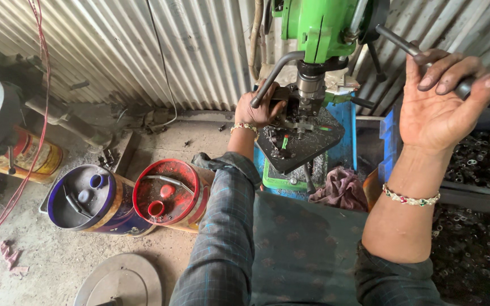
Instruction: The person operates a bench drill press, placing small metal fittings on the worktable and pulling the feed lever to machine them. Finished parts are moved into blue bins beside the machine, and the person repeats the cycle with parts from the bins.
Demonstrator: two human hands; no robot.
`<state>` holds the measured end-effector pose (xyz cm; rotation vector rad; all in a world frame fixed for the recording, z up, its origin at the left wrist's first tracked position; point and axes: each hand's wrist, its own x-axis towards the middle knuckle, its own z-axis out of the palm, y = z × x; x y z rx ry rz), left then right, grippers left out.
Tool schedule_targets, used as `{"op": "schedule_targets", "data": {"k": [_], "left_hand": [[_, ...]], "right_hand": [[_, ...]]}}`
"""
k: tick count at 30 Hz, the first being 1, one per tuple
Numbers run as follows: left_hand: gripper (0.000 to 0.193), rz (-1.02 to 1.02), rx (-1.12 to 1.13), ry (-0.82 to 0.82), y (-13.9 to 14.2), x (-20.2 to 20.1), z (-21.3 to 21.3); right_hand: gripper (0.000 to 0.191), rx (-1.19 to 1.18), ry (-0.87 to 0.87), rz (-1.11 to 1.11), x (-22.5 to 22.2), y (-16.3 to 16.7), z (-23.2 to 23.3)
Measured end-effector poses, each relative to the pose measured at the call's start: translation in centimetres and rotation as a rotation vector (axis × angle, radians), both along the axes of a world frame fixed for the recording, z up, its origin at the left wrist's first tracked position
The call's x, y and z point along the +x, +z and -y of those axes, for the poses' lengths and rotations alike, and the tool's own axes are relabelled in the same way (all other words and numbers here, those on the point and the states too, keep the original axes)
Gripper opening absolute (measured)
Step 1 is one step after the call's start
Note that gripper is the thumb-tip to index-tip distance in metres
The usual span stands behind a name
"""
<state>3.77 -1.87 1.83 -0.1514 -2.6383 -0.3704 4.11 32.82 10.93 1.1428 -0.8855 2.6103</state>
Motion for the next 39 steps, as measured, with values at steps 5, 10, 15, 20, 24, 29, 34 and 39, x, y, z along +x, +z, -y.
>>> {"op": "schedule_targets", "data": {"k": [5, 10, 15, 20, 24, 29, 34, 39], "left_hand": [[0.051, -0.001, 0.0, 0.003, 0.1, 0.1, 0.0], [0.05, 0.013, 0.0, 0.009, 0.2, 0.2, -0.1], [0.052, 0.013, 0.016, 0.006, 0.1, 0.2, -0.2], [0.054, -0.003, 0.001, 0.01, 0.1, 0.1, -0.2], [0.053, -0.022, 0.013, 0.0, -0.1, 0.1, -0.1], [0.053, -0.01, 0.024, 0.002, 0.1, 0.1, -0.2], [0.052, -0.03, 0.028, -0.006, 0.7, 0.3, -0.3], [0.05, 0.008, 0.058, 0.025, 1.5, 1.3, -0.8]], "right_hand": [[0.055, -0.012, 0.006, -0.013, -0.1, -0.1, 0.2], [0.052, -0.014, -0.004, -0.036, -0.2, -0.2, 0.4], [0.053, 0.007, -0.035, -0.053, -0.2, -0.4, 0.4], [0.052, 0.005, -0.036, -0.053, -0.3, -0.5, 0.4], [0.046, -0.002, -0.025, -0.051, -0.3, -0.4, 0.5], [0.041, -0.014, -0.008, -0.035, -0.1, 0.0, 0.7], [0.038, -0.021, 0.0, -0.036, 0.1, 0.0, 0.8], [0.037, -0.008, 0.011, -0.074, -0.7, -1.2, 0.4]]}}
